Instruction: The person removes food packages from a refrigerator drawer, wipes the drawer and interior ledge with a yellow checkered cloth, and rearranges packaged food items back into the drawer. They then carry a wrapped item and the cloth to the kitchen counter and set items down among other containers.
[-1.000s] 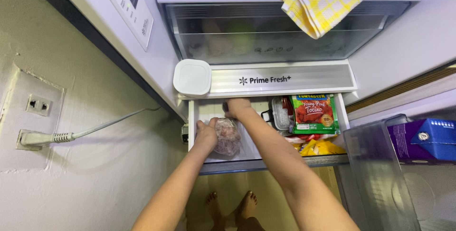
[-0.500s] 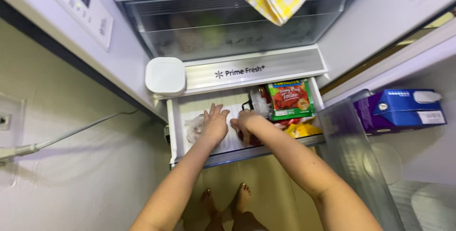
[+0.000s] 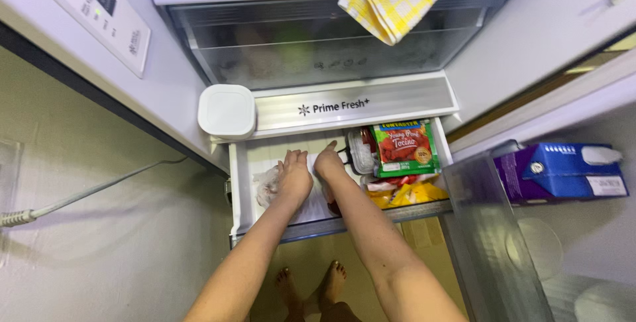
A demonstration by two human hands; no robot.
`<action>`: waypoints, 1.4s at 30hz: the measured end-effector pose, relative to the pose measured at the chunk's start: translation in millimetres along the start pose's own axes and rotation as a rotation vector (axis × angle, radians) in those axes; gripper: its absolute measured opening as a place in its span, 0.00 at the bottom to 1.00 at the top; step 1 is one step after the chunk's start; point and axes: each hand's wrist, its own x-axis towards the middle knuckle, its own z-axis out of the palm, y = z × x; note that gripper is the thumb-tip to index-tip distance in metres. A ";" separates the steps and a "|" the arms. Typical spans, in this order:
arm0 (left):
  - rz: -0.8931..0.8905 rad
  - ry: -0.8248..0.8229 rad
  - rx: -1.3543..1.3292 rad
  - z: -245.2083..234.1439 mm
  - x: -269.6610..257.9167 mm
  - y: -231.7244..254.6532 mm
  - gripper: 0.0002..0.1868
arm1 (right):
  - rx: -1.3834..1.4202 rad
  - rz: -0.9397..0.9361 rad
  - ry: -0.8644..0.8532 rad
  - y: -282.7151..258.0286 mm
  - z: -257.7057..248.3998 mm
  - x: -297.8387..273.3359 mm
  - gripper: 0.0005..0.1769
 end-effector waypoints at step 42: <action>-0.087 0.805 -0.372 -158.5 -178.1 -73.3 0.17 | 0.534 -0.631 -0.727 -126.9 54.1 -202.8 0.05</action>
